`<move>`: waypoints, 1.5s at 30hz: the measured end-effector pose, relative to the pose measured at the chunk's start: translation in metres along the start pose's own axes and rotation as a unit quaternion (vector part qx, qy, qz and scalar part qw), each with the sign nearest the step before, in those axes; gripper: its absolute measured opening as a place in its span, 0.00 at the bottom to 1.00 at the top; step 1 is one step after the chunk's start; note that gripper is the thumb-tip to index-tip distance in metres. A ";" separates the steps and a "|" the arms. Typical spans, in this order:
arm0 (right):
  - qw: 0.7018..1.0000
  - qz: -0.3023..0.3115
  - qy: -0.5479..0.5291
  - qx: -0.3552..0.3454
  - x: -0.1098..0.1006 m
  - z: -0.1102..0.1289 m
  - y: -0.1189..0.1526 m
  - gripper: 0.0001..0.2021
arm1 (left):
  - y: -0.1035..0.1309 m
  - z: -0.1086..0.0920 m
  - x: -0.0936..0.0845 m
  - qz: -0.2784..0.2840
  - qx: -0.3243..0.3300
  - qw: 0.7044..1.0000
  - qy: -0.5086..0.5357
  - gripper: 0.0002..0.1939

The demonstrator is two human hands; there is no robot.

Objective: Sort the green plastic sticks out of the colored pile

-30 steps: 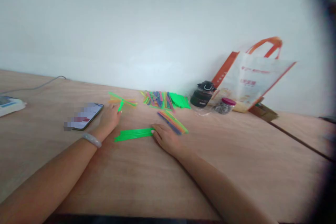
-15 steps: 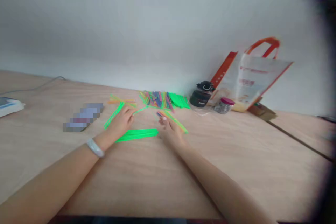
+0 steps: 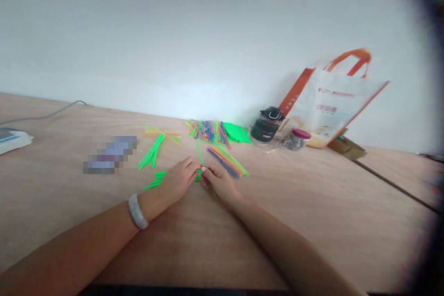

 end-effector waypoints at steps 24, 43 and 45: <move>0.988 -0.056 0.119 -0.087 -0.013 0.008 -0.010 0.13 | -0.007 -0.002 -0.006 0.016 -0.073 0.997 0.012 0.13; 0.803 -0.074 0.590 0.050 -0.105 -0.037 -0.029 0.18 | 0.004 0.007 0.016 0.067 -0.040 0.997 -0.008 0.19; 0.798 -0.060 0.599 0.040 -0.099 -0.034 -0.028 0.18 | 0.005 0.008 0.017 0.083 -0.038 0.996 -0.005 0.17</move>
Point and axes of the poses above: each hand's wrist, its own y-axis away from the middle knuckle, its own x-axis out of the palm, z = x × y, the point moved 3 cm from there along -y, towards the middle knuckle, and after that the axes turned 5 degrees about -x, right-handed, at the moved point
